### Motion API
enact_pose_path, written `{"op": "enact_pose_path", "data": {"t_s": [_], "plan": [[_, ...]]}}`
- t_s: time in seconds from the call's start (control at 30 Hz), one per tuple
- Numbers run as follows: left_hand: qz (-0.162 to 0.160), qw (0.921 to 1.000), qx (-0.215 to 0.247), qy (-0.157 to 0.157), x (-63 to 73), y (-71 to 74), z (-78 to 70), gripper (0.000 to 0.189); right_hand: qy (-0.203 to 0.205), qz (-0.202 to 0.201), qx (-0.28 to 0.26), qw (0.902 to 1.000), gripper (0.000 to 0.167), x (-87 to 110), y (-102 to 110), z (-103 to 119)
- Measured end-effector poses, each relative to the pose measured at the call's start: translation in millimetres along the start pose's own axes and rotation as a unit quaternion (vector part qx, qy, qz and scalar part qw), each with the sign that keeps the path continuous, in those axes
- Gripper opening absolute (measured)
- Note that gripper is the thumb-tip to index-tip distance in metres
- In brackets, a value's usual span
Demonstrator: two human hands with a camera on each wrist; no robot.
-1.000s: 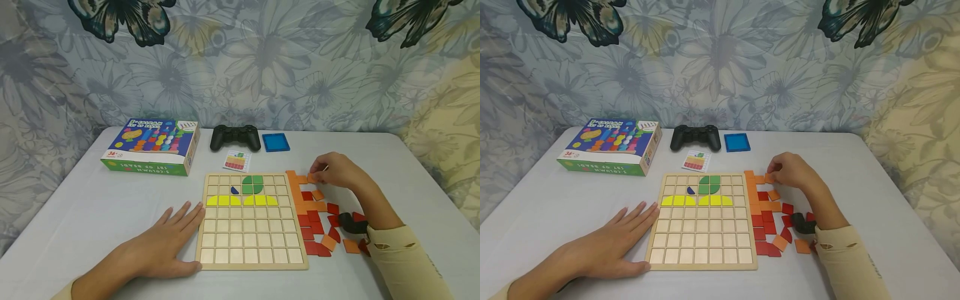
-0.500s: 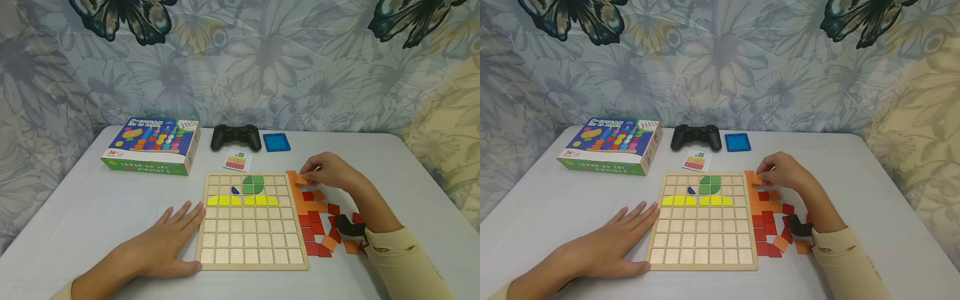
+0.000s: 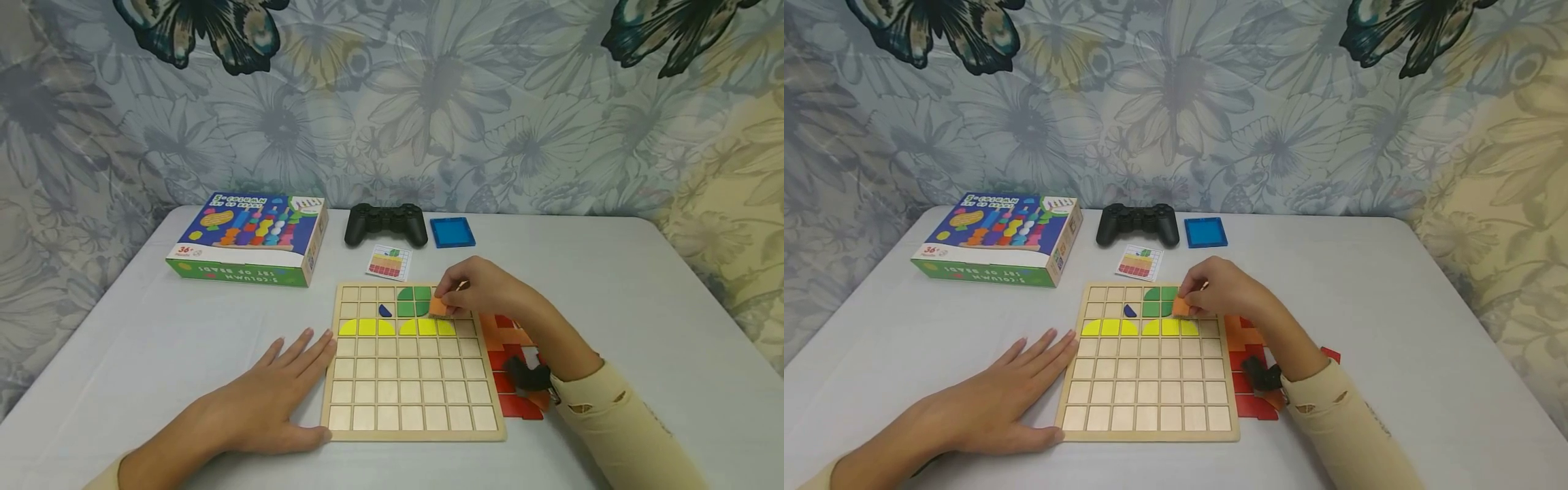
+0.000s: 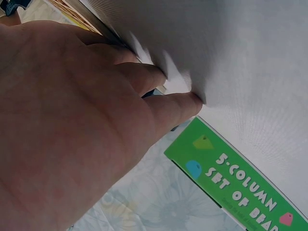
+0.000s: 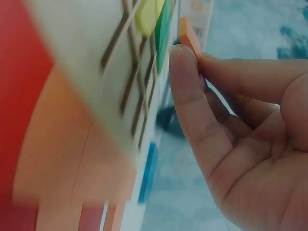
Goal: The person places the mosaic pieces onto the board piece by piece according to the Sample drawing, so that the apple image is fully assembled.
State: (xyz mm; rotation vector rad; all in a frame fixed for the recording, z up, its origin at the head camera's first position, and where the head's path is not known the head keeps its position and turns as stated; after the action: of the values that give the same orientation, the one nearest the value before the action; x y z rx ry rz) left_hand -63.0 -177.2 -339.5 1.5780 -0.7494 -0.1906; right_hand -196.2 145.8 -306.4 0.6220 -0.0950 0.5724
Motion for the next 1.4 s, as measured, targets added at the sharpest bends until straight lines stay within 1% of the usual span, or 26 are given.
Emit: {"op": "enact_pose_path", "data": {"t_s": [0.13,0.27,0.47,0.67,0.8,0.9,1.0,1.1,1.23,1.4], "plan": [[0.003,1.0000,-0.002,0.001,-0.8,-0.3,0.2,0.108,0.008,0.022,-0.013,0.9997,0.011,-6.3,-15,10],[0.010,0.9999,-0.003,0.007,-2.0,0.3,0.2,0.109,0.044,0.050,-0.010,0.9977,0.011,-11.3,-31,24],[0.015,0.9998,-0.003,0.010,-2.3,0.8,0.4,0.109,0.078,0.084,0.012,0.9933,0.011,-20.8,-58,46],[0.011,0.9999,0.000,0.007,-1.3,0.6,0.5,0.109,0.113,0.095,0.040,0.9882,0.013,-30.2,-83,60],[0.008,0.9999,0.000,0.007,-0.5,0.7,0.5,0.108,0.119,0.083,0.066,0.9873,0.015,-34.1,-96,66],[0.003,1.0000,0.001,0.001,-0.2,0.6,0.7,0.108,0.106,0.066,0.102,0.9869,0.017,-34.1,-105,71],[-0.003,1.0000,0.000,-0.005,0.2,0.7,1.0,0.107,0.101,0.053,0.139,0.9838,0.019,-33.4,-112,73],[-0.006,1.0000,-0.001,-0.007,0.5,1.0,1.0,0.107,0.118,0.043,0.175,0.9766,0.021,-32.2,-116,75],[-0.007,1.0000,-0.002,-0.005,0.4,1.6,0.7,0.107,0.143,0.033,0.205,0.9676,0.022,-30.3,-118,77],[0.003,1.0000,-0.001,0.004,-0.7,1.0,0.4,0.108,0.148,0.021,0.211,0.9661,0.022,-27.3,-116,77]]}}
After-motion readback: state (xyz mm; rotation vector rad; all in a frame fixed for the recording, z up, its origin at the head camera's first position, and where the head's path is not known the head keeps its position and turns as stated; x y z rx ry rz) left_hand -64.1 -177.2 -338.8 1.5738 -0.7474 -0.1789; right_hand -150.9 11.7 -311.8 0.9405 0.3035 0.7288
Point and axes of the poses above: each hand's wrist, its own x-axis away from the middle knuckle, its own y-axis out of the back of the hand, z = x × y, the point moved 1 cm from there along -x, towards the middle knuckle, and after that the axes turned 8 degrees about -x, right-handed, at the moved point
